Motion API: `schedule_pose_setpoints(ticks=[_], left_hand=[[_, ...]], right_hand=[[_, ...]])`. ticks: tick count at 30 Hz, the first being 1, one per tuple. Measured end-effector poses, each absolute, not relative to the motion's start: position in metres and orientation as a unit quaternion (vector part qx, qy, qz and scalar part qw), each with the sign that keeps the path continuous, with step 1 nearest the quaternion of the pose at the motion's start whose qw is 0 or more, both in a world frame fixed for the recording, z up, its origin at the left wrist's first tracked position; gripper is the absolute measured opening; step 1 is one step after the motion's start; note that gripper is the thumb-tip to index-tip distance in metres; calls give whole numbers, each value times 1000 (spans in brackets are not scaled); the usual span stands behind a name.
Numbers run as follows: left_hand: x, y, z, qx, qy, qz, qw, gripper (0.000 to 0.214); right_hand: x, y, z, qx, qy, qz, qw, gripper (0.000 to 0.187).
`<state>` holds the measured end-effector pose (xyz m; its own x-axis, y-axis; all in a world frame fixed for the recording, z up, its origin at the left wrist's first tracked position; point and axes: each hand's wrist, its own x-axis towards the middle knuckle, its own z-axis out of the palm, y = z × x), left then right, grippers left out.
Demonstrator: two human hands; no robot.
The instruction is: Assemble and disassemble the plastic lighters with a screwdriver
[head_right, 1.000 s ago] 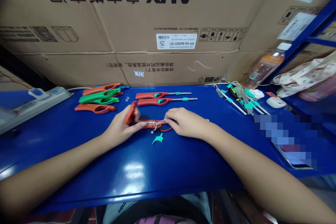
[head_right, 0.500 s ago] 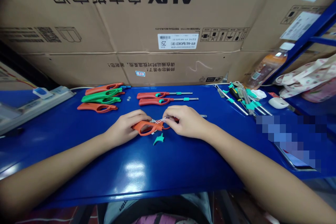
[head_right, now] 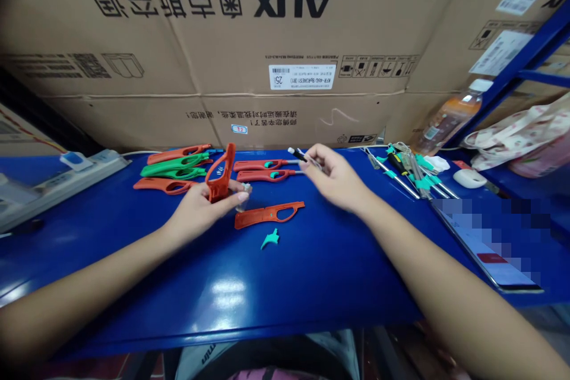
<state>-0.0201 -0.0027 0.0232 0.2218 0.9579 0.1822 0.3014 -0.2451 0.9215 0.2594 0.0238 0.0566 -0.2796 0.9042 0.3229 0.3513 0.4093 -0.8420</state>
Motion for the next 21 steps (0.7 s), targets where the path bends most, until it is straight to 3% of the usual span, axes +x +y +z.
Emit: schedule_pose_setpoints(ticks=[3,5,8,13,21], left_hand=[[-3,-21,22,594,450,394,537,39],[5,-30,17,581,427,385,576,39],[7,-35,10,624,412,345,568,42],[-1,-31,8,704,386,377,461,25],[-19,-13,4,829,335,399,203,16]], right_hand=[[234,2,45,-404,-754,370,363,43],[221,-12,39,-403,-794,344,299,47],[214,-22,36,-403,-846,283,206,30],[222,-16,39,-401,-855,267,189,5],[227,-10,37,-399,-783,417,231,30]])
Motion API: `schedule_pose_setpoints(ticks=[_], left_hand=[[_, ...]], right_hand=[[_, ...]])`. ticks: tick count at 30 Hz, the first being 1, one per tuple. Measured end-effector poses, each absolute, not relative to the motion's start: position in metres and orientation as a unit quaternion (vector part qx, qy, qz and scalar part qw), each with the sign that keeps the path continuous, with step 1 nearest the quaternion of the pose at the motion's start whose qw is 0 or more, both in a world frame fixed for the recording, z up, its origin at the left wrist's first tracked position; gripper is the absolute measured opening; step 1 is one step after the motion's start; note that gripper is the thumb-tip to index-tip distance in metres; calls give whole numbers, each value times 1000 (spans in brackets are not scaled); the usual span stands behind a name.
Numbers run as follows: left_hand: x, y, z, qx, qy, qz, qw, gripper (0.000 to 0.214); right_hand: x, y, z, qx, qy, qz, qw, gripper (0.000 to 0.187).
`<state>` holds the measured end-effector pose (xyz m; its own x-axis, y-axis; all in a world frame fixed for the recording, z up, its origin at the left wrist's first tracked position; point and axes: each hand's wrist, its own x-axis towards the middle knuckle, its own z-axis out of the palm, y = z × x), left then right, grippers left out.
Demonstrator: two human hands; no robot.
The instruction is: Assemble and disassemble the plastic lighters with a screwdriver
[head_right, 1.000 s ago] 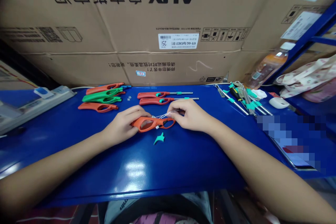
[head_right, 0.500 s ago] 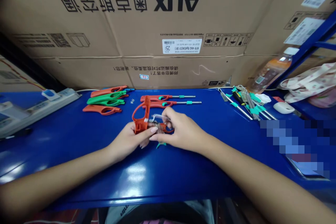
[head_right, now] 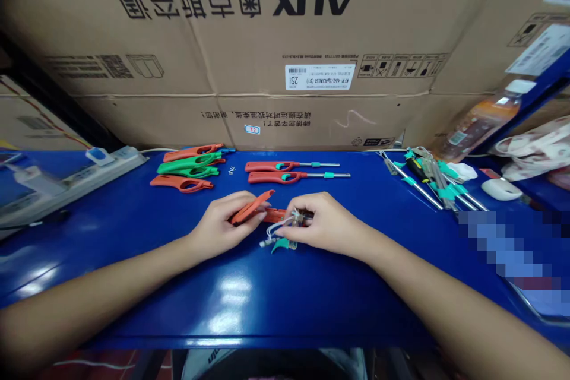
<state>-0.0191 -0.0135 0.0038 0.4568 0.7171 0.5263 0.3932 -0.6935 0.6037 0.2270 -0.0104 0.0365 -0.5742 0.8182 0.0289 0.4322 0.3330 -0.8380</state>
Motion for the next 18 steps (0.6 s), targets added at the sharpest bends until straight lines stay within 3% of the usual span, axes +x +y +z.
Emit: schedule_pose_setpoints(ticks=[10,18], left_hand=[[-22,-5,-3,848,351,362,164,35],[-24,-1,-9,870,331,327,164,33]], right_hand=[[227,-16,52,-406,-785,450,128,49],[222,-20,49,-398,-867,280,106,44]])
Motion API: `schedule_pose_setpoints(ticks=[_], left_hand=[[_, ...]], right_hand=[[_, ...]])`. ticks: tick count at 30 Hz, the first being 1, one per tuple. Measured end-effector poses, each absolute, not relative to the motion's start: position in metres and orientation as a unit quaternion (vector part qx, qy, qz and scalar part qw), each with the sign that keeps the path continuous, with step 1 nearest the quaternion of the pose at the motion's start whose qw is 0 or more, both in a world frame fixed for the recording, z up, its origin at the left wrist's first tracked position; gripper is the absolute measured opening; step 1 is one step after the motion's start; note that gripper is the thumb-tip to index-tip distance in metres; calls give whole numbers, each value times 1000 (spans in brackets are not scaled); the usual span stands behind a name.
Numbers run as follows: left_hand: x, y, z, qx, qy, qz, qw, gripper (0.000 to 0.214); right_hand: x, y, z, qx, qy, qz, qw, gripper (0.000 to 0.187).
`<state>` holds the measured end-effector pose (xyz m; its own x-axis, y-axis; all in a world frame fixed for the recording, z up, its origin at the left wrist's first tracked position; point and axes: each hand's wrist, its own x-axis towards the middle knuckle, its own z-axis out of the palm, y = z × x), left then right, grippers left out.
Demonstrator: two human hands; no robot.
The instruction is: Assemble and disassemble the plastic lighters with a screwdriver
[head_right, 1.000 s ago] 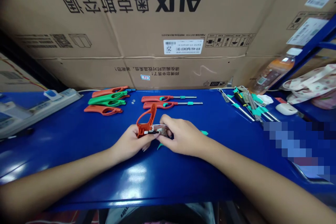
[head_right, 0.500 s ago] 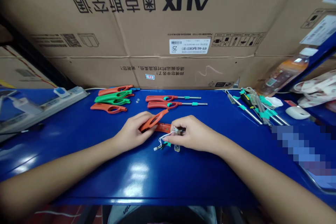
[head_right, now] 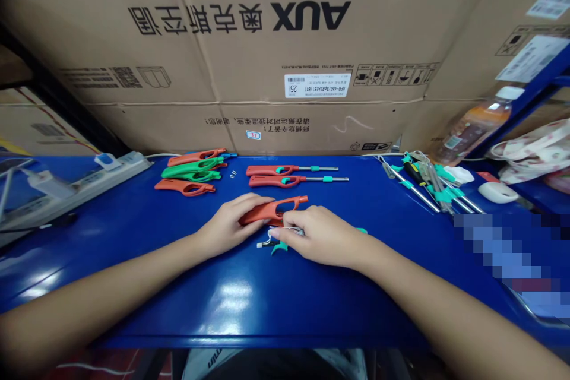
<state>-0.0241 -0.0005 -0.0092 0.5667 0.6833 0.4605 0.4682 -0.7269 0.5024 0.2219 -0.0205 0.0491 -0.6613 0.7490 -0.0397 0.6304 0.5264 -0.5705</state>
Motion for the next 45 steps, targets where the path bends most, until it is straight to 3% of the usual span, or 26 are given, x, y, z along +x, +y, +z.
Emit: schedule_pose_setpoints(ticks=[7,11,17,33,45], left_hand=[[-22,2,-5,887,330,281,163,33],[-22,0,-3,884,336,264,190,41],[-24,1,-4,884,327,267,201,37],[-22,-1,2,883,301,293,209,28],[-24,-2,1,899,266,281,204,39]], right_hand=[[217,-25,37,-354,-890,271,98,33],[218,-25,30,-311,-929,194,49,42],[219,-22,29,-304,-941,150,0,40],[220,-21,32,-306,-940,154,-4,35],[219,-20,30,-297,-943,150,13,31]])
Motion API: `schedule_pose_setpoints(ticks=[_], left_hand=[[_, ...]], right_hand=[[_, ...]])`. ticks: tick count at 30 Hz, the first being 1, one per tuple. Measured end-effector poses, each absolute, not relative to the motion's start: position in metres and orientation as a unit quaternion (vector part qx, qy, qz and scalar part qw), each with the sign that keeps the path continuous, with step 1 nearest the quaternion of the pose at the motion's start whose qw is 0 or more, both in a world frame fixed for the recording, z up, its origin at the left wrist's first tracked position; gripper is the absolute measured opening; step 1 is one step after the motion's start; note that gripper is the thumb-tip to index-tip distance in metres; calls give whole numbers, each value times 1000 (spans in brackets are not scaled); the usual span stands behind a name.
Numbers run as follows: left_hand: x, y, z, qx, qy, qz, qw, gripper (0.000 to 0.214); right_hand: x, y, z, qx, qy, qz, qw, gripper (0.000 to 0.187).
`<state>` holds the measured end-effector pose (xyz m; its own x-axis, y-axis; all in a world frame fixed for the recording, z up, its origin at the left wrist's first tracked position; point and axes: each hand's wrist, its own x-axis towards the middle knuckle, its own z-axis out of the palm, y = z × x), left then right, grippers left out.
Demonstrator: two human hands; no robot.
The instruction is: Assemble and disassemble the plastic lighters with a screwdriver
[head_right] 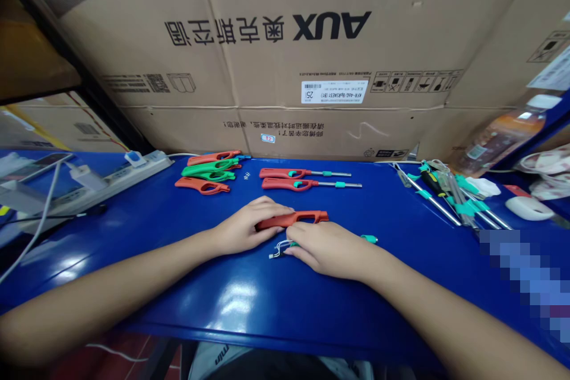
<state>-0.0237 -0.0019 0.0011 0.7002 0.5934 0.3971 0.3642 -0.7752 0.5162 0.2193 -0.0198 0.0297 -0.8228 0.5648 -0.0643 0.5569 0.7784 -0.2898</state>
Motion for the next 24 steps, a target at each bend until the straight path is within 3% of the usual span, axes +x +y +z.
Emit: schedule_pose_setpoints(ticks=[7,19,24], left_hand=[[-24,-1,-4,869,310,331,199,35],[-23,5,-9,876,346,297,157,39],[-22,6,-7,866,370,294,164,26]], right_hand=[[218,-20,33,-295,-946,137,5,30],[219,-20,39,-291,-949,122,-8,33],[232,-4,47,-405,-908,97,50,38]])
